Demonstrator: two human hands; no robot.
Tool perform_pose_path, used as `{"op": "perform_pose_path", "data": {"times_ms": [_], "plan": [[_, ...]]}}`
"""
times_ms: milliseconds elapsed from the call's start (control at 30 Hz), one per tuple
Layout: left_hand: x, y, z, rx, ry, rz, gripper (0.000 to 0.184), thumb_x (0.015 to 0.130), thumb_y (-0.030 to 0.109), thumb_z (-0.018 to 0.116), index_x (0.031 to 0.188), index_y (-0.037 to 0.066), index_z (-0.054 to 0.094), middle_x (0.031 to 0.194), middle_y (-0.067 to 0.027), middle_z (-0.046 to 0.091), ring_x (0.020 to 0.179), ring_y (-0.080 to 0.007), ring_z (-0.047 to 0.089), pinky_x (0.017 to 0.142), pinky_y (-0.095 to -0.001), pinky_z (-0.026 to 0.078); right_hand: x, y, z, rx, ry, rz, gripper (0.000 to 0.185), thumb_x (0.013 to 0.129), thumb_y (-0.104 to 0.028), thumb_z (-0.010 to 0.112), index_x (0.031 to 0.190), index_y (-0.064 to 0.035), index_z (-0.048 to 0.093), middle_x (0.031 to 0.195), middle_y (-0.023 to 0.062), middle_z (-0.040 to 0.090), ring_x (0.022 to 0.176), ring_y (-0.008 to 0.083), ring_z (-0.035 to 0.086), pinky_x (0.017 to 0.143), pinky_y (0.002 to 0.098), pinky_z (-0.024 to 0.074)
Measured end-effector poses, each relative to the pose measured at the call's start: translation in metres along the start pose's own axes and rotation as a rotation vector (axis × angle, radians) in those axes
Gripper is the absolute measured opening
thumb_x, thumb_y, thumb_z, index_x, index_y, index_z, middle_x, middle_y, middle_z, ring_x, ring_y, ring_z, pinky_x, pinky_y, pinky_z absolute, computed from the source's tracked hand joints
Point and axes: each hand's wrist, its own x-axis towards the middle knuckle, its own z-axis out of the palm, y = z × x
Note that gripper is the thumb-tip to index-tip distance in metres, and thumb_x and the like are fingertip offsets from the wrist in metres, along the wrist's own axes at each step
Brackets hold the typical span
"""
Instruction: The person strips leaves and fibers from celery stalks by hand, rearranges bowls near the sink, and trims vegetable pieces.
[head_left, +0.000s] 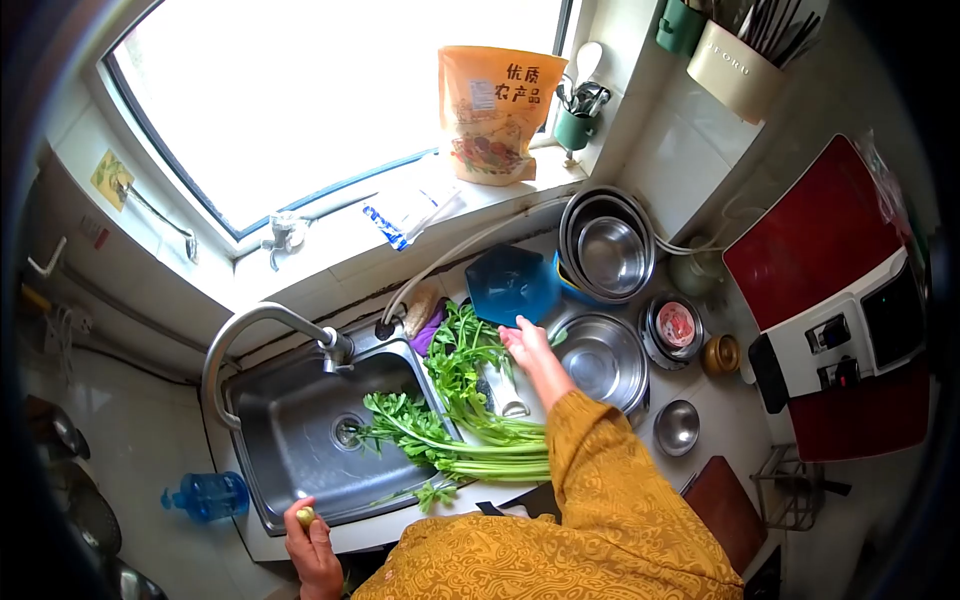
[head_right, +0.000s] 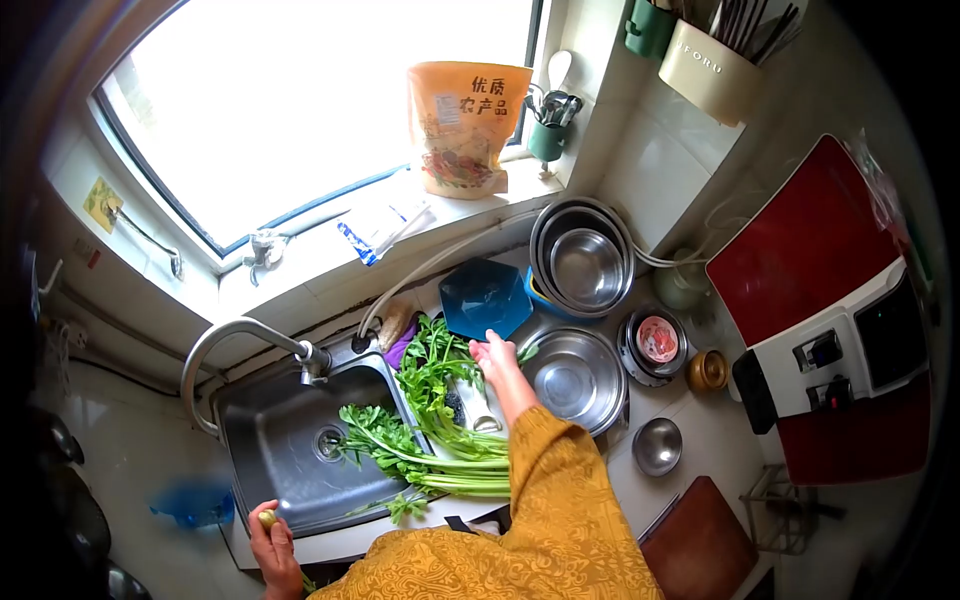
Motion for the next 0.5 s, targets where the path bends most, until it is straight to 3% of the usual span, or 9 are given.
{"op": "perform_pose_path", "data": {"times_ms": [67, 100, 133, 167, 200, 267, 333, 400, 500], "plan": [[0.008, 0.014, 0.001, 0.223, 0.069, 0.334, 0.029, 0.097, 0.017, 0.047, 0.120, 0.001, 0.055, 0.077, -0.0046, 0.051, 0.063, -0.0144, 0.043, 0.057, -0.0300, 0.037, -0.057, -0.028, 0.001, -0.228, -0.136, 0.004, 0.028, 0.098, -0.023, 0.052, 0.114, 0.0011, 0.051, 0.086, 0.0181, 0.065, 0.068, 0.0219, 0.063, 0.053, 0.0276, 0.0521], [0.006, 0.014, -0.001, 0.221, 0.075, 0.327, 0.029, 0.097, 0.017, 0.047, 0.120, 0.001, 0.055, 0.077, -0.0046, 0.051, 0.063, -0.0144, 0.043, 0.057, -0.0300, 0.037, -0.082, -0.049, 0.000, -0.494, -0.186, -0.118, 0.031, 0.098, -0.024, 0.053, 0.116, 0.0006, 0.050, 0.096, 0.0199, 0.064, 0.073, 0.0233, 0.065, 0.054, 0.0307, 0.0522], [0.004, 0.010, -0.004, 0.156, 0.026, 0.167, 0.031, 0.098, 0.020, 0.046, 0.122, 0.002, 0.054, 0.081, -0.0069, 0.052, 0.069, -0.0177, 0.045, 0.066, -0.0325, 0.038, -0.094, -0.069, -0.006, -0.760, -0.235, -0.242, 0.033, 0.097, -0.024, 0.054, 0.119, 0.0000, 0.050, 0.105, 0.0216, 0.064, 0.078, 0.0246, 0.067, 0.056, 0.0338, 0.0524], [0.002, 0.007, -0.004, 0.091, -0.025, 0.007, 0.033, 0.098, 0.022, 0.045, 0.124, 0.003, 0.053, 0.086, -0.0091, 0.054, 0.074, -0.0210, 0.047, 0.074, -0.0349, 0.040, -0.083, -0.084, -0.017, -0.982, -0.134, -0.648, 0.040, 0.094, -0.025, 0.058, 0.125, -0.0030, 0.047, 0.113, 0.0208, 0.060, 0.087, 0.0270, 0.065, 0.064, 0.0367, 0.0517], [0.002, 0.005, -0.001, 0.089, -0.025, -0.003, 0.033, 0.098, 0.022, 0.045, 0.124, 0.003, 0.053, 0.086, -0.0091, 0.054, 0.074, -0.0210, 0.047, 0.074, -0.0349, 0.040, -0.073, -0.095, -0.026, -1.184, -0.023, -1.059, 0.048, 0.092, -0.026, 0.062, 0.132, -0.0060, 0.045, 0.121, 0.0200, 0.057, 0.095, 0.0293, 0.064, 0.072, 0.0397, 0.0509], [0.006, 0.003, 0.007, 0.045, -0.012, 0.030, 0.023, 0.099, 0.013, 0.041, 0.119, 0.004, 0.050, 0.071, 0.0015, 0.044, 0.059, -0.0044, 0.037, 0.051, -0.0202, 0.028, -0.088, -0.129, -0.011, -1.219, 0.220, -1.475, 0.059, 0.084, -0.028, 0.070, 0.135, -0.0134, 0.044, 0.128, 0.0178, 0.052, 0.114, 0.0327, 0.055, 0.090, 0.0477, 0.0422], [0.006, 0.003, 0.009, 0.045, -0.028, 0.026, 0.023, 0.099, 0.012, 0.042, 0.119, 0.003, 0.050, 0.071, 0.0011, 0.044, 0.060, -0.0053, 0.037, 0.052, -0.0209, 0.029, -0.064, -0.143, -0.008, -1.401, 0.392, -1.406, 0.065, 0.080, -0.029, 0.074, 0.137, -0.0211, 0.043, 0.126, 0.0150, 0.053, 0.123, 0.0308, 0.047, 0.101, 0.0500, 0.0334], [0.008, 0.009, 0.011, 0.053, -0.040, -0.025, 0.023, 0.097, 0.012, 0.045, 0.117, 0.001, 0.051, 0.069, -0.0034, 0.048, 0.060, -0.0117, 0.043, 0.055, -0.0272, 0.035, -0.033, -0.155, -0.021, -1.618, 0.099, -1.236, 0.067, 0.080, -0.026, 0.074, 0.139, -0.0246, 0.042, 0.128, 0.0106, 0.054, 0.122, 0.0303, 0.050, 0.102, 0.0506, 0.0326], [0.009, 0.016, 0.012, 0.055, -0.022, -0.014, 0.023, 0.097, 0.011, 0.045, 0.117, 0.001, 0.051, 0.069, -0.0036, 0.048, 0.060, -0.0117, 0.044, 0.055, -0.0270, 0.035, -0.015, -0.160, -0.023, -1.637, 0.139, -1.093, 0.063, 0.080, -0.024, 0.073, 0.136, -0.0239, 0.045, 0.127, 0.0091, 0.055, 0.121, 0.0300, 0.051, 0.100, 0.0499, 0.0347]]}}
